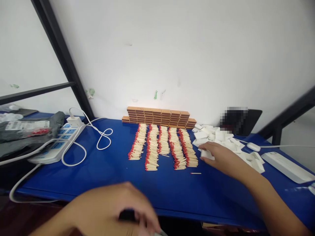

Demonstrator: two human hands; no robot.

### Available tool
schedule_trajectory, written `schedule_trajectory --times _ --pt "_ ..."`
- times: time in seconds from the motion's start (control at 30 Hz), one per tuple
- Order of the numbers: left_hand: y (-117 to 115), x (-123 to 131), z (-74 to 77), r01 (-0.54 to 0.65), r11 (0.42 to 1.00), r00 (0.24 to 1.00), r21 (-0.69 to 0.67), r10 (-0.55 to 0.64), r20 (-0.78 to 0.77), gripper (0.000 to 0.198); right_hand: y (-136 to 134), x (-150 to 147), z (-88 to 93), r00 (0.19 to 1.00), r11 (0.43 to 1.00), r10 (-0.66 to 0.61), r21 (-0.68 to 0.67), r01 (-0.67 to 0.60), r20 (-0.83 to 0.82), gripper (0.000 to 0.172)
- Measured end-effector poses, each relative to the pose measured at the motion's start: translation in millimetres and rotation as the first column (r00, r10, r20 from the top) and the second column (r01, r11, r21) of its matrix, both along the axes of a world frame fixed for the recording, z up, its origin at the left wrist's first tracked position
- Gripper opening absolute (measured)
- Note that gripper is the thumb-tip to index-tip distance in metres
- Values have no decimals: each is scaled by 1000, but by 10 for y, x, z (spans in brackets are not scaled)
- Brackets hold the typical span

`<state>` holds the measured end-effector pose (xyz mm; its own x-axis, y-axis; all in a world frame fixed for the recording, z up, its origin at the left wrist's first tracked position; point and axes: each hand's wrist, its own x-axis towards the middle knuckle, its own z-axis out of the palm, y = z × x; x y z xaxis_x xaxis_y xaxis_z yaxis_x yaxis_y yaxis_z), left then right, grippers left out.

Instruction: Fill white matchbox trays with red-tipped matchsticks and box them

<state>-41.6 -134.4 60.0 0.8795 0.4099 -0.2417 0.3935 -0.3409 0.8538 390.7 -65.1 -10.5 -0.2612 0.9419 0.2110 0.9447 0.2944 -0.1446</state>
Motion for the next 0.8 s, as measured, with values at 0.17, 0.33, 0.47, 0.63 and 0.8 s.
schedule_trajectory --times 0.17,0.33,0.47,0.63,0.8 --pt "788 316 29 -287 836 954 468 203 222 27 3 -370 479 984 990 -2 137 27 -180 39" --pt "1323 562 -260 -436 658 895 614 243 375 45 178 -1042 634 673 980 174 61 -188 -719 39" --pt "1359 561 -379 -504 644 851 576 259 456 43 264 -1367 368 449 946 170 17 -325 -877 45" --pt "1336 493 -482 -491 731 846 474 273 457 42 187 -1421 136 547 960 162 2 -280 -822 43" --pt "1416 447 -471 -501 668 851 550 265 453 33 103 -1429 128 736 978 209 155 -142 -644 34"
